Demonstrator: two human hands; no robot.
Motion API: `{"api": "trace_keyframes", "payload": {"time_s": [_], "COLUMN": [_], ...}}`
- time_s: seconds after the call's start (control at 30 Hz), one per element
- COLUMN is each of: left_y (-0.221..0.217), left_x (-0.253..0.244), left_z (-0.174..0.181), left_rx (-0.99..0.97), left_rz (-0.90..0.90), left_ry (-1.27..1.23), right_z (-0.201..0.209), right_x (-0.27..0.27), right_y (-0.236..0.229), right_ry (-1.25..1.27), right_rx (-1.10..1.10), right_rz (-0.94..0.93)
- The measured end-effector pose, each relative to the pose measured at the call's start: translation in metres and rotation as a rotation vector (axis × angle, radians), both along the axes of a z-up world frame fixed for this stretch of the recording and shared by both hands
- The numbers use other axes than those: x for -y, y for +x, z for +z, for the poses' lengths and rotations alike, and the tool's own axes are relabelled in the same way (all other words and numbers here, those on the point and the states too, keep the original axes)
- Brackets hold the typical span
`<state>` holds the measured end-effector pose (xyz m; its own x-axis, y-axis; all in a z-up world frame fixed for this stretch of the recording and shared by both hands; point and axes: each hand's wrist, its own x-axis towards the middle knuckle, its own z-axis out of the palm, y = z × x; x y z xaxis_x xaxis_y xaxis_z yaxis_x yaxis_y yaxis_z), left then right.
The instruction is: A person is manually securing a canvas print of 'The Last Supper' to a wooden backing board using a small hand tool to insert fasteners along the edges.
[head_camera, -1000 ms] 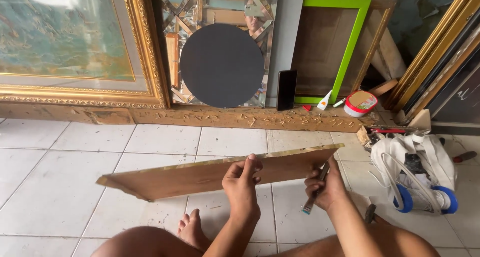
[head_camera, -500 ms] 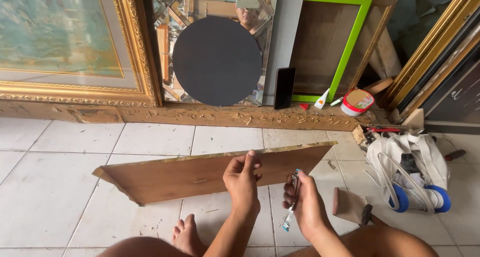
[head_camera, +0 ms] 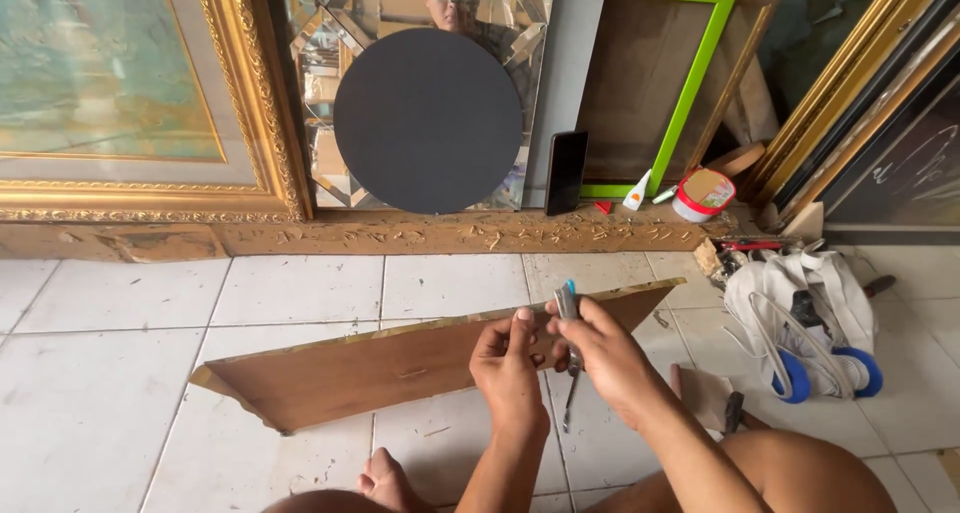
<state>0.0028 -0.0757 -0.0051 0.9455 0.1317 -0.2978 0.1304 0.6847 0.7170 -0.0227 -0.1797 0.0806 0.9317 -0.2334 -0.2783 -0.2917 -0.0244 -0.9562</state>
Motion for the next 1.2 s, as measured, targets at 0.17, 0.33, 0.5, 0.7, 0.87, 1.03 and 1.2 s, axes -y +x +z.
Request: {"api": "trace_keyframes", "payload": {"time_s": [0.17, 0.33, 0.5, 0.7, 0.87, 1.03, 1.2], "left_y": [-0.005, -0.007, -0.008, -0.008, -0.009, -0.009, -0.007], "left_x": [-0.004, -0.009, -0.011, -0.013, -0.012, -0.01, -0.009], "left_z": [0.008, 0.012, 0.015, 0.019, 0.016, 0.016, 0.014], "left_rx": [0.039, -0.037, -0.006, -0.002, 0.0, 0.002, 0.012], "left_rz": [0.0, -0.003, -0.001, -0.005, 0.004, 0.009, 0.016], "left_ry": [-0.086, 0.046, -0.07, -0.031, 0.004, 0.018, 0.046], "right_z": [0.035, 0.021, 0.017, 0.01, 0.012, 0.012, 0.011], "right_x": [-0.033, -0.046, -0.053, -0.054, -0.056, -0.056, -0.058], "right_y": [-0.008, -0.011, -0.012, -0.01, -0.01, -0.011, -0.011], "right_ry": [-0.607, -0.972, -1.087, -1.162, -1.205, -1.211, -1.267], "right_rx": [-0.016, 0.052, 0.251, 0.366, 0.357, 0.338, 0.222], "right_rz": [0.07, 0.043, 0.015, 0.044, 0.074, 0.063, 0.087]}}
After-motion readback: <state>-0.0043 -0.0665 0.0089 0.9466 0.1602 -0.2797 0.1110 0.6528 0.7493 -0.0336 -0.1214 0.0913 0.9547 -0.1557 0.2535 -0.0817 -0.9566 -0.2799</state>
